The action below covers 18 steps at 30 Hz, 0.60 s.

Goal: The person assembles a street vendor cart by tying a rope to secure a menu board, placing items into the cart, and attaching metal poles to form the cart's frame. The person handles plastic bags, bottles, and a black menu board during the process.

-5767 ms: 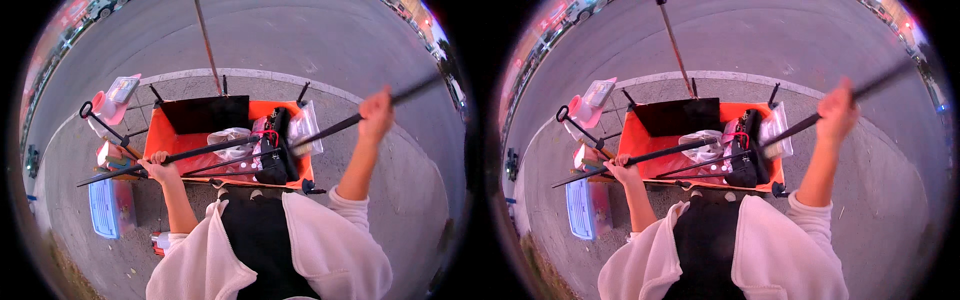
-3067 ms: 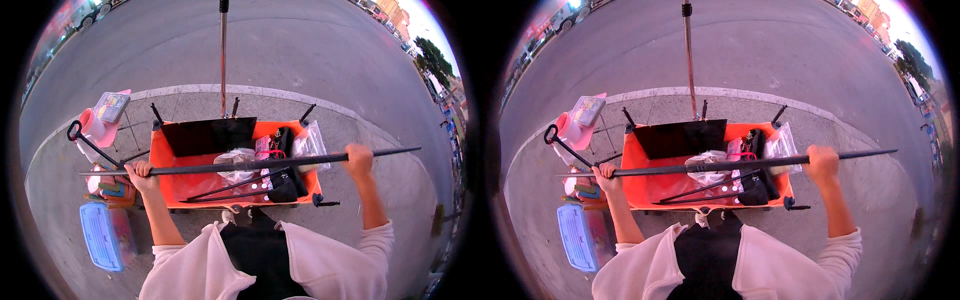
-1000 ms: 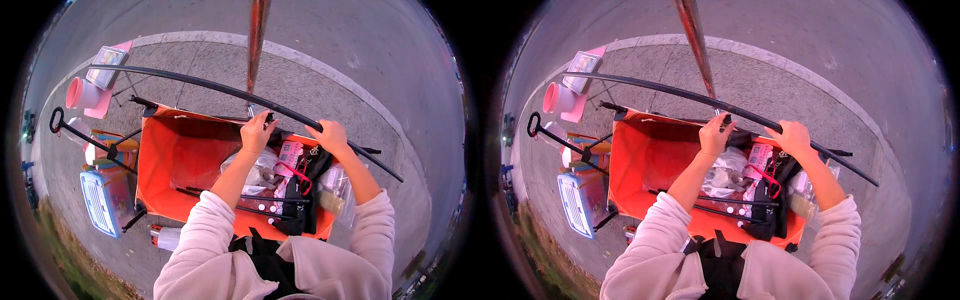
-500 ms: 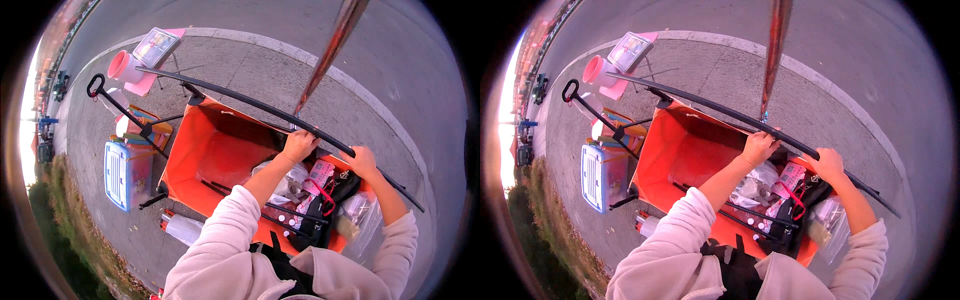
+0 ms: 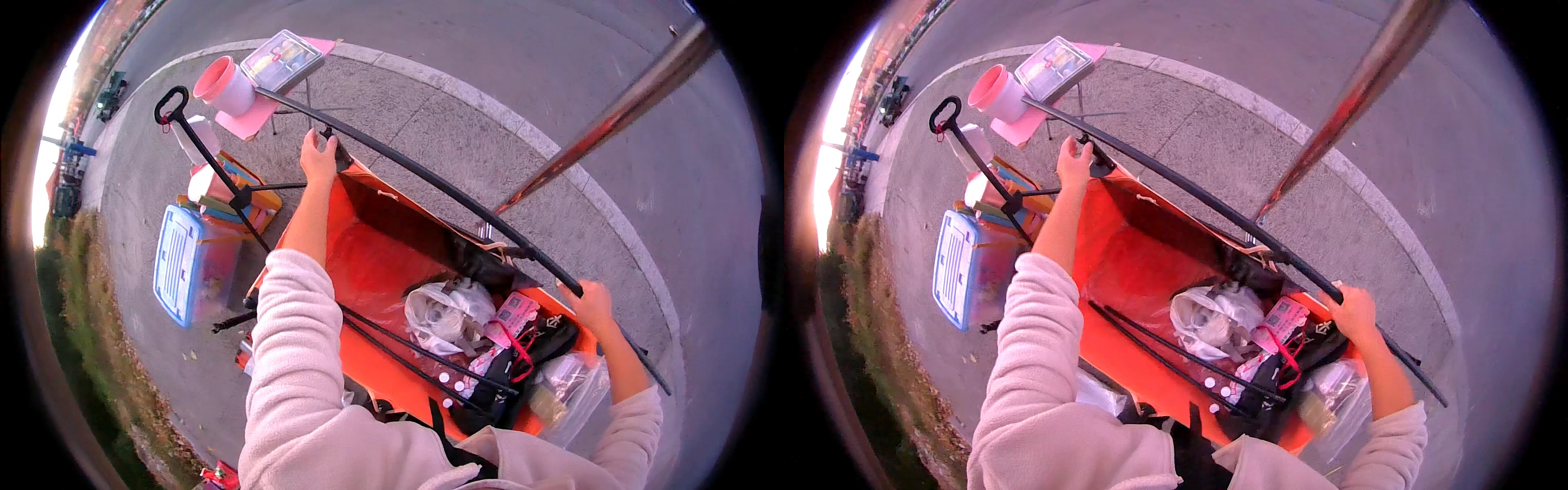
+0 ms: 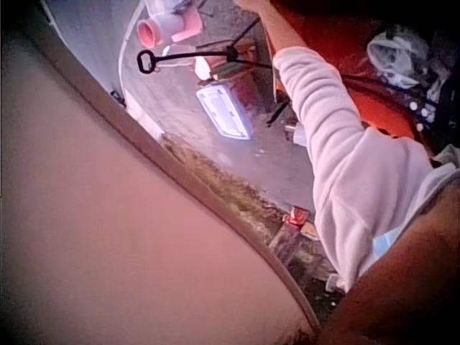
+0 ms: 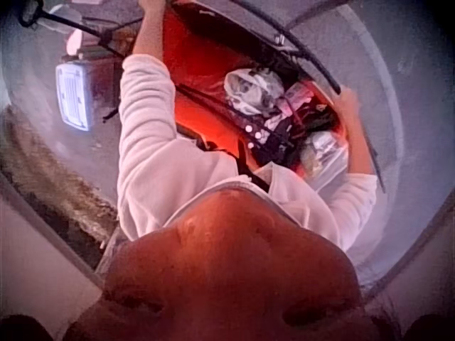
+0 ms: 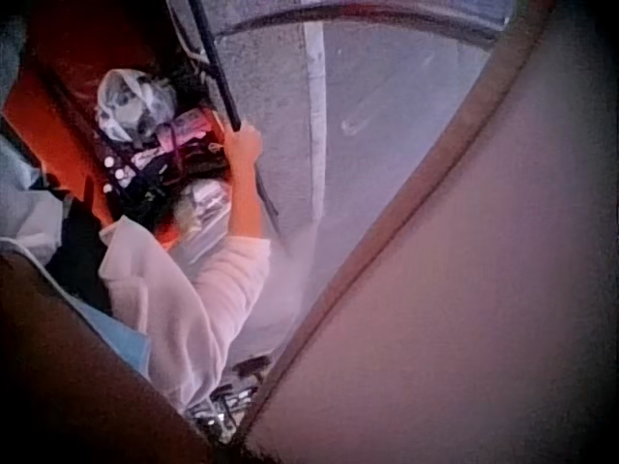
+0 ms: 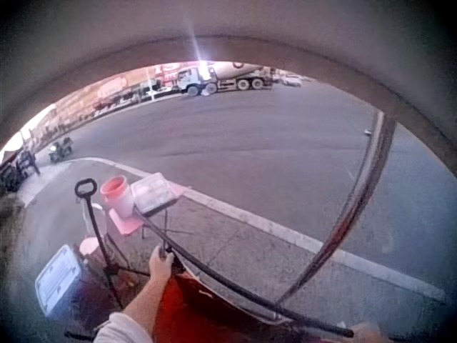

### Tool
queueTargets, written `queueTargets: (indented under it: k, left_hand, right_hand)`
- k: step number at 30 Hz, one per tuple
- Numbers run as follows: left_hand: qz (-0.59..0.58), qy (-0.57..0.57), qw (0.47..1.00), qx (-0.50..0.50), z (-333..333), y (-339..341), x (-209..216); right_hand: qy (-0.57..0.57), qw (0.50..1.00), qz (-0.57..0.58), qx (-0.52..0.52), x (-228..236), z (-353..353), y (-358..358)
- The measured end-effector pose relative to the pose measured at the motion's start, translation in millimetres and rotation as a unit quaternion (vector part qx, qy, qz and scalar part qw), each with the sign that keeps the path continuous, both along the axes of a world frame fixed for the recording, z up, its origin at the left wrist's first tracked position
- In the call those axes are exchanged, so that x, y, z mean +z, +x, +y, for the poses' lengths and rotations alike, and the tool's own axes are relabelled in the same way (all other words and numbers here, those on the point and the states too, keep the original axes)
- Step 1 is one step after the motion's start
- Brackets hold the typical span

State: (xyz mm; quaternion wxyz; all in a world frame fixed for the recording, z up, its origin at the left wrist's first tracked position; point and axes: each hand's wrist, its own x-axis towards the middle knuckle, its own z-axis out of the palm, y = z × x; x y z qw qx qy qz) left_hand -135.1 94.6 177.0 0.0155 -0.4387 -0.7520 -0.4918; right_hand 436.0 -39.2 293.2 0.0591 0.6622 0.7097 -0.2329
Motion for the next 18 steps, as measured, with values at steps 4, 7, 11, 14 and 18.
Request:
queueTargets:
  k: [4,7,11,14,18]
  left_hand:
    - [-0.1,-0.05,0.992,-0.063,13.7,-0.2,9.0]
    - [-0.018,-0.073,0.997,-0.018,12.8,10.5,21.9]
    - [0.021,-0.083,0.996,0.007,12.0,10.6,21.3]
    - [0.004,-0.081,0.997,0.007,12.3,10.8,21.1]
    - [-0.025,-0.069,0.997,-0.007,13.3,2.5,13.8]
  right_hand:
    - [0.071,0.997,0.011,0.014,-13.3,-8.7,12.3]
    - [0.05,0.999,-0.006,0.0,-9.4,-8.7,13.1]
    - [0.039,0.999,0.003,-0.003,0.7,-7.3,7.7]
    - [0.041,0.999,-0.019,-0.008,0.6,-9.6,8.5]
    - [0.046,0.998,-0.037,0.007,-1.3,-10.8,13.4]
